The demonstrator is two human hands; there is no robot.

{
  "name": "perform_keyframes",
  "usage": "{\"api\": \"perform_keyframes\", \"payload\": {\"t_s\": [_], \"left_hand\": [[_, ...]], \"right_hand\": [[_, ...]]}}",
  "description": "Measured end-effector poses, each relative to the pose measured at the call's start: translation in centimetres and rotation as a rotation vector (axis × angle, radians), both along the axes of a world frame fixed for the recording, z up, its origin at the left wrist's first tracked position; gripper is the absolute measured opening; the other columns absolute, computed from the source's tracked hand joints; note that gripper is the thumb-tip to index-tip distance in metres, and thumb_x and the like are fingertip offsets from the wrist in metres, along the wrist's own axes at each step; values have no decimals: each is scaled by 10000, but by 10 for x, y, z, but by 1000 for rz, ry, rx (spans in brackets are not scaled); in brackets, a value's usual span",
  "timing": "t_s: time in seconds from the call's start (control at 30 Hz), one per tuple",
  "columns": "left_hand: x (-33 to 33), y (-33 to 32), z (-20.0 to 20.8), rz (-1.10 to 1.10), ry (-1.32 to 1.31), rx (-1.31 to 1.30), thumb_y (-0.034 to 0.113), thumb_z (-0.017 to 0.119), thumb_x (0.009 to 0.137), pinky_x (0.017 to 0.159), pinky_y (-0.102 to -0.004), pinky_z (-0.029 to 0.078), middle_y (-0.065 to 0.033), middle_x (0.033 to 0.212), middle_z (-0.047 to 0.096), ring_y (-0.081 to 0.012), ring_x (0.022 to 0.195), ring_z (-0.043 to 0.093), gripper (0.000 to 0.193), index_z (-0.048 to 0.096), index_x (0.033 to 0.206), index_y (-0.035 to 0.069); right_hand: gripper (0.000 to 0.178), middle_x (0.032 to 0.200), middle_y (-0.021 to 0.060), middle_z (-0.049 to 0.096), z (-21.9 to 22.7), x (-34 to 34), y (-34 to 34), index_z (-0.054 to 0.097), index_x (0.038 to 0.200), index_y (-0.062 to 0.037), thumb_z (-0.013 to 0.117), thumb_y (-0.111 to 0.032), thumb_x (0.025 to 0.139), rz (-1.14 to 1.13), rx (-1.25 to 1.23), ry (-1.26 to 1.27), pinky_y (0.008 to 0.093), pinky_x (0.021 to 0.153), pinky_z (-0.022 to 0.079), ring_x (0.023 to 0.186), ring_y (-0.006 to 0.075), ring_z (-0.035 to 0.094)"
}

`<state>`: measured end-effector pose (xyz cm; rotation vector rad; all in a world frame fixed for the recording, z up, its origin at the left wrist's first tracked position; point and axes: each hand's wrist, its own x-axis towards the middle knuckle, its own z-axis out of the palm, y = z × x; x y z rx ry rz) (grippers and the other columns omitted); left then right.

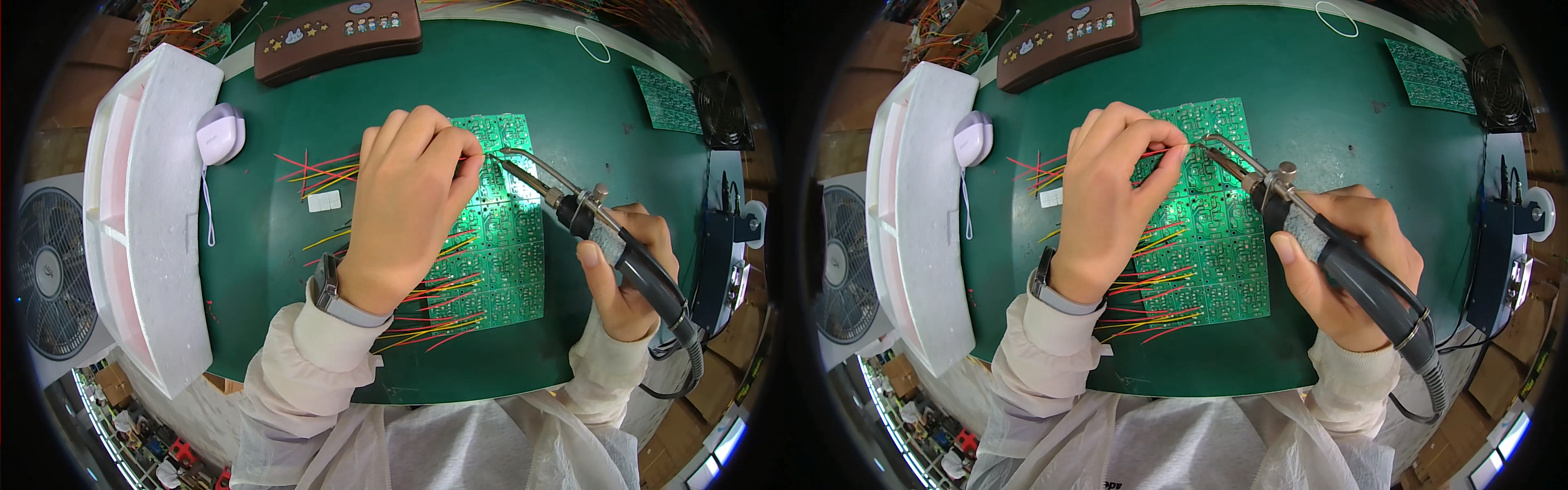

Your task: The person takes wires from a container and solders them onto circuit boards using a soldering iron.

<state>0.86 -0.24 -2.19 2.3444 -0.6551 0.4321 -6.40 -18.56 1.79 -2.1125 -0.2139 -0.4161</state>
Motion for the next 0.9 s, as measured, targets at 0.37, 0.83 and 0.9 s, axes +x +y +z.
{"api": "perform_keyframes", "payload": {"t_s": [0.37, 0.83, 0.9], "left_hand": [[-1, -2, 1, 15, -39, 47, 61, 624, 641, 631, -288, 318, -1, 714, 492, -170, 682, 457, 95, 566, 711, 86], [-1, 0, -1, 3, -64, -22, 17, 638, 599, 624, -288, 331, -2, 702, 488, -169, 669, 464, 135, 558, 691, 76], [-1, 1, -1, 4, -70, -29, 13, 638, 593, 620, -287, 331, -2, 701, 487, -169, 666, 465, 141, 555, 687, 77]], "right_hand": [[273, 668, 130, 559, 0, 0, -2, 532, 826, 20, 693, -69, 624, 37, -60, -45, 252, 544, 426, 574, 186, 537], [276, 667, 139, 548, -10, -2, 2, 521, 832, 19, 680, -39, 614, 35, -29, -121, 254, 536, 424, 570, 194, 531], [281, 666, 141, 548, -13, -4, 1, 517, 838, 20, 678, -34, 615, 42, -43, -134, 253, 528, 422, 566, 190, 528]]}}
